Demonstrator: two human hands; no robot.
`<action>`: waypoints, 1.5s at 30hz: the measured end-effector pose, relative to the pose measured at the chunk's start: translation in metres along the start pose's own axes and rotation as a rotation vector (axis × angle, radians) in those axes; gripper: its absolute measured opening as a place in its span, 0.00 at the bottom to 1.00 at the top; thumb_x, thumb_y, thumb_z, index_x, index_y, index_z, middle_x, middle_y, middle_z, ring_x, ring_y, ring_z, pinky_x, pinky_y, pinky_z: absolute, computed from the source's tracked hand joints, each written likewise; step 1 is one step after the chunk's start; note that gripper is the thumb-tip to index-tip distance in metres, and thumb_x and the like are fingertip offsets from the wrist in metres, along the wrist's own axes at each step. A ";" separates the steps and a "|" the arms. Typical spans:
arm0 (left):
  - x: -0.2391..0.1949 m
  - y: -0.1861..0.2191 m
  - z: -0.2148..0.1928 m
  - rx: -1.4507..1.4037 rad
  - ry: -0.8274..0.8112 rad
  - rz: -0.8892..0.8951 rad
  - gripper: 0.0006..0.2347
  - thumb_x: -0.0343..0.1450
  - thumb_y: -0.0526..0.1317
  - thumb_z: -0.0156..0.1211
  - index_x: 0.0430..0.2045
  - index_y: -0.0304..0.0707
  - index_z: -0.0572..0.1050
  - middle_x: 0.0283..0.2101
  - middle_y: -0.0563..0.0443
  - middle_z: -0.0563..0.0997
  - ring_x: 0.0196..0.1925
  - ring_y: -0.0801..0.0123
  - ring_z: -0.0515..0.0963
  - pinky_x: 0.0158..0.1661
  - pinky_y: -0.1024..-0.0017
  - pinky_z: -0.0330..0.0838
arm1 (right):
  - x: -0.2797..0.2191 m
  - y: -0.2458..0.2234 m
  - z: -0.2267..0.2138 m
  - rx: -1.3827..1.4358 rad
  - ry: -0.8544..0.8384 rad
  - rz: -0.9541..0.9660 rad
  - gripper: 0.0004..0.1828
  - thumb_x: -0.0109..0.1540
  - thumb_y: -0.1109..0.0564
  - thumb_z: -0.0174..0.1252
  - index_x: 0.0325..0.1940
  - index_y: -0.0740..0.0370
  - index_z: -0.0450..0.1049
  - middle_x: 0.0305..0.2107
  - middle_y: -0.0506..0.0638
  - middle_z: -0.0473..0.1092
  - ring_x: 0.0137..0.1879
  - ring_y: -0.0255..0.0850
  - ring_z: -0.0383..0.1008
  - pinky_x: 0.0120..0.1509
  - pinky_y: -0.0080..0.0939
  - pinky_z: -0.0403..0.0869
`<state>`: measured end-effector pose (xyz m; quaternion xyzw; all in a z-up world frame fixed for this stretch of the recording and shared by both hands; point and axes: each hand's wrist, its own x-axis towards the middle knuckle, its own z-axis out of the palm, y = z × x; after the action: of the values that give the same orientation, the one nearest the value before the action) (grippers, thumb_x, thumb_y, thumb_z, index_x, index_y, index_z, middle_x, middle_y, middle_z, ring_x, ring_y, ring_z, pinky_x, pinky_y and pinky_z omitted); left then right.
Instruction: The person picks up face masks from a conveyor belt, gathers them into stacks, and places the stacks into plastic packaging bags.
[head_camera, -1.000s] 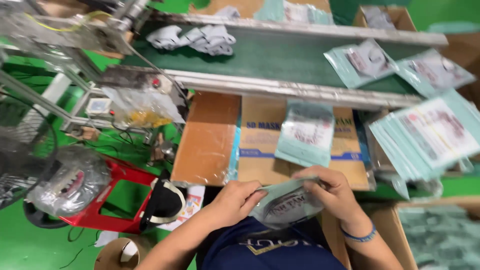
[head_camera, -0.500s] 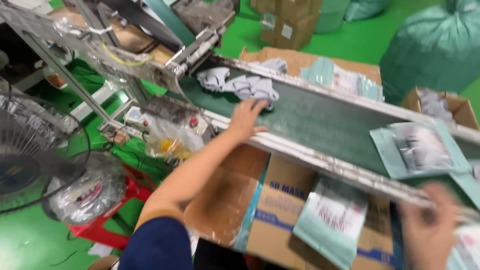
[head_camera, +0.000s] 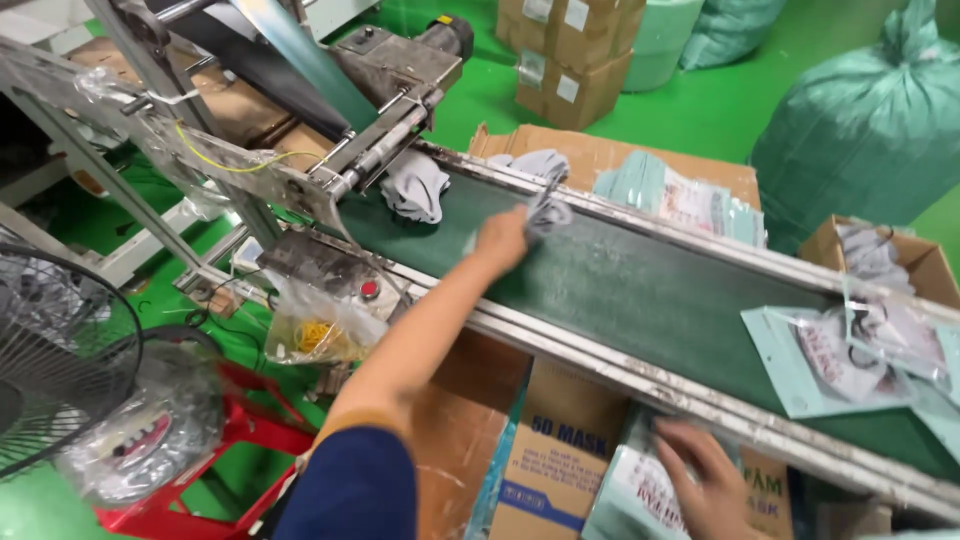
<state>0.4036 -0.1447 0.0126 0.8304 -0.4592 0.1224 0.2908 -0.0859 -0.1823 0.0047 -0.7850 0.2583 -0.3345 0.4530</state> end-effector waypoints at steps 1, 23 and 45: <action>-0.017 0.038 -0.026 -0.175 0.036 -0.037 0.13 0.69 0.42 0.61 0.42 0.35 0.73 0.34 0.31 0.82 0.39 0.36 0.81 0.41 0.45 0.73 | 0.002 -0.027 0.019 -0.013 -0.032 -0.121 0.18 0.59 0.61 0.64 0.54 0.65 0.78 0.55 0.55 0.75 0.61 0.42 0.77 0.64 0.39 0.76; -0.392 0.046 -0.117 -0.508 -0.376 0.214 0.48 0.48 0.53 0.84 0.63 0.36 0.64 0.64 0.35 0.68 0.73 0.34 0.53 0.66 0.40 0.51 | -0.085 0.006 0.182 -0.205 -0.396 -0.181 0.25 0.52 0.61 0.75 0.51 0.61 0.76 0.52 0.53 0.74 0.59 0.48 0.76 0.64 0.41 0.75; -0.418 0.078 -0.105 -0.552 -0.190 0.132 0.34 0.58 0.39 0.77 0.59 0.41 0.65 0.70 0.43 0.67 0.80 0.40 0.52 0.73 0.38 0.39 | -0.082 -0.115 0.145 -0.096 -0.626 -0.132 0.33 0.43 0.58 0.76 0.51 0.63 0.76 0.45 0.53 0.74 0.53 0.45 0.76 0.58 0.42 0.74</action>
<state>0.1164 0.1749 -0.0714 0.6959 -0.5534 -0.0666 0.4529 -0.0167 0.0067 0.0289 -0.8854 0.0704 -0.0929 0.4500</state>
